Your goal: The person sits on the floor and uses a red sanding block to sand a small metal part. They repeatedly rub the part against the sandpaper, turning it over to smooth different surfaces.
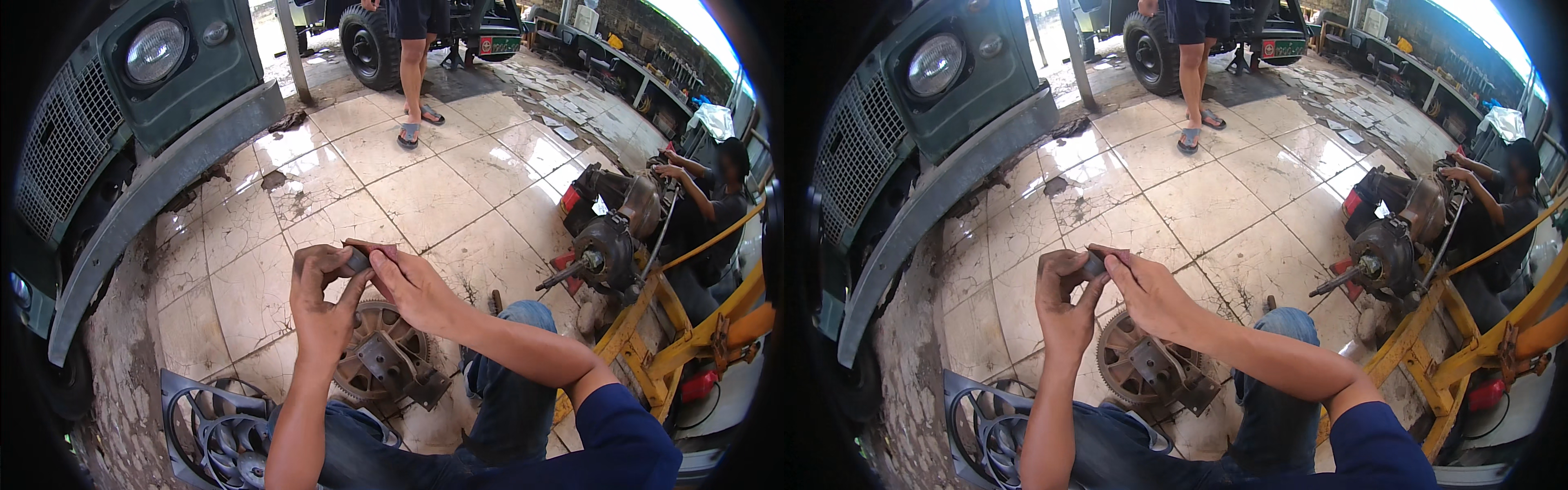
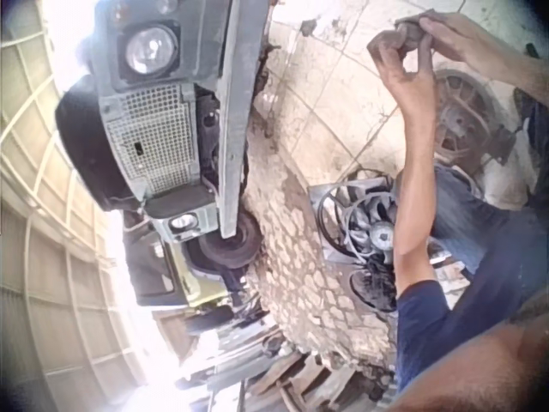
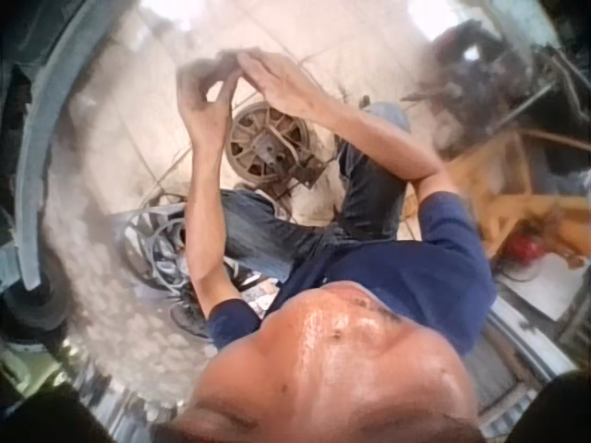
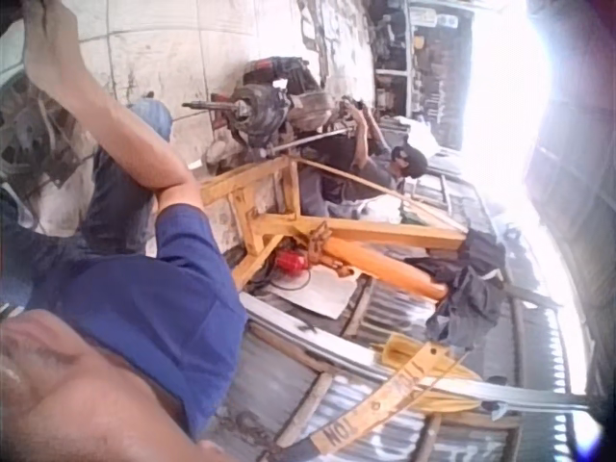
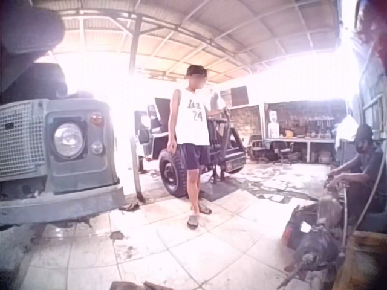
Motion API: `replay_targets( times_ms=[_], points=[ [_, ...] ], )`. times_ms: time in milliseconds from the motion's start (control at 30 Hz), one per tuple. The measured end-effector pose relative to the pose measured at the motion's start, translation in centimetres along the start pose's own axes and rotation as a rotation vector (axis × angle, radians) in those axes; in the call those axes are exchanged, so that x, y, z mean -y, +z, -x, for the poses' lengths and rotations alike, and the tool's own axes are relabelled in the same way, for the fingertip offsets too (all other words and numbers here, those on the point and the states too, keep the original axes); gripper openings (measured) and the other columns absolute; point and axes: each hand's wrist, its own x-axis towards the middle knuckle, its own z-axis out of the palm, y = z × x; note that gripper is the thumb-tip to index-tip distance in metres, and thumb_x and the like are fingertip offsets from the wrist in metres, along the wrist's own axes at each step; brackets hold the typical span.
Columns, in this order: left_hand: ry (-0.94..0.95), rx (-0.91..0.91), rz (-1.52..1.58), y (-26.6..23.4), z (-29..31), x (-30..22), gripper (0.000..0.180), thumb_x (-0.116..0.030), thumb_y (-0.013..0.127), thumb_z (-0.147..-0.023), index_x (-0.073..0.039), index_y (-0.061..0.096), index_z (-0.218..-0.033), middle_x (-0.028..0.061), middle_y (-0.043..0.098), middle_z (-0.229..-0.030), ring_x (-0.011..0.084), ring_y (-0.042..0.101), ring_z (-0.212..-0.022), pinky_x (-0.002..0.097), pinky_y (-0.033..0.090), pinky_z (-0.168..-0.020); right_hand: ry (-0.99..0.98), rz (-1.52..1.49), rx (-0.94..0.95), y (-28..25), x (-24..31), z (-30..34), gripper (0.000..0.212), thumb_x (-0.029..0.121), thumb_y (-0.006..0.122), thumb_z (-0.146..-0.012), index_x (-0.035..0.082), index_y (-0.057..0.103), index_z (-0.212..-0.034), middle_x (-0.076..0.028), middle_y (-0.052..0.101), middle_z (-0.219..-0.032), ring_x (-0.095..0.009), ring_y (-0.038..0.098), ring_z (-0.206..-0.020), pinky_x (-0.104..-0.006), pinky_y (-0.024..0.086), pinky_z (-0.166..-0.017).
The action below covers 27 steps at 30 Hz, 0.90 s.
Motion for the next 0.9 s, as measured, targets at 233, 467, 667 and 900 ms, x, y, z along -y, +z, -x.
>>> replay_targets(
  times_ms=[233, 467, 667, 900],
  points=[
    [-0.076, 0.049, -0.043, 0.7, 0.3, -0.5, 0.034, 0.013, 0.066, -0.077, 0.000, 0.055, -0.107, 0.0120, 0.050, -0.114, 0.0213, 0.061, -0.099, 0.0309, 0.056, -0.083, 0.059, -0.021, 0.003, -0.1, -1.0, -0.1, 0.045, 0.031, 0.036, -0.104, 0.000, 0.050, -0.133, -0.005, 0.057, -0.082, -0.009, 0.046, -0.070, -0.0276, 0.042, -0.065],
    [-0.044, 0.004, -0.092, 0.9, -0.1, -0.4, 0.034, 0.012, 0.065, -0.078, 0.001, 0.054, -0.108, 0.0140, 0.049, -0.113, 0.0251, 0.061, -0.099, 0.0321, 0.056, -0.084, 0.039, 0.021, -0.015, 0.0, -0.7, -0.2, 0.043, 0.030, 0.037, -0.105, 0.001, 0.050, -0.133, 0.000, 0.053, -0.077, -0.009, 0.043, -0.067, -0.0249, 0.040, -0.061],
    [-0.057, -0.028, -0.133, 0.6, -0.3, 0.5, 0.036, 0.009, 0.067, -0.078, 0.001, 0.053, -0.109, 0.0152, 0.050, -0.110, 0.0261, 0.062, -0.096, 0.0324, 0.055, -0.081, 0.041, -0.022, -0.060, 0.5, -1.3, -0.3, 0.041, 0.033, 0.037, -0.105, 0.002, 0.056, -0.122, 0.006, 0.046, -0.073, -0.004, 0.038, -0.063, -0.0211, 0.032, -0.054],
    [-0.097, 0.000, -0.153, 0.5, 0.2, -0.1, 0.032, 0.002, 0.067, -0.080, 0.000, 0.052, -0.109, 0.0173, 0.050, -0.110, 0.0343, 0.060, -0.097, 0.0391, 0.052, -0.081, 0.039, -0.091, -0.138, 1.2, -1.8, -0.5, 0.042, 0.038, 0.040, -0.103, 0.002, 0.058, -0.115, 0.004, 0.051, -0.076, -0.005, 0.042, -0.066, -0.0227, 0.037, -0.057]
  ],
)
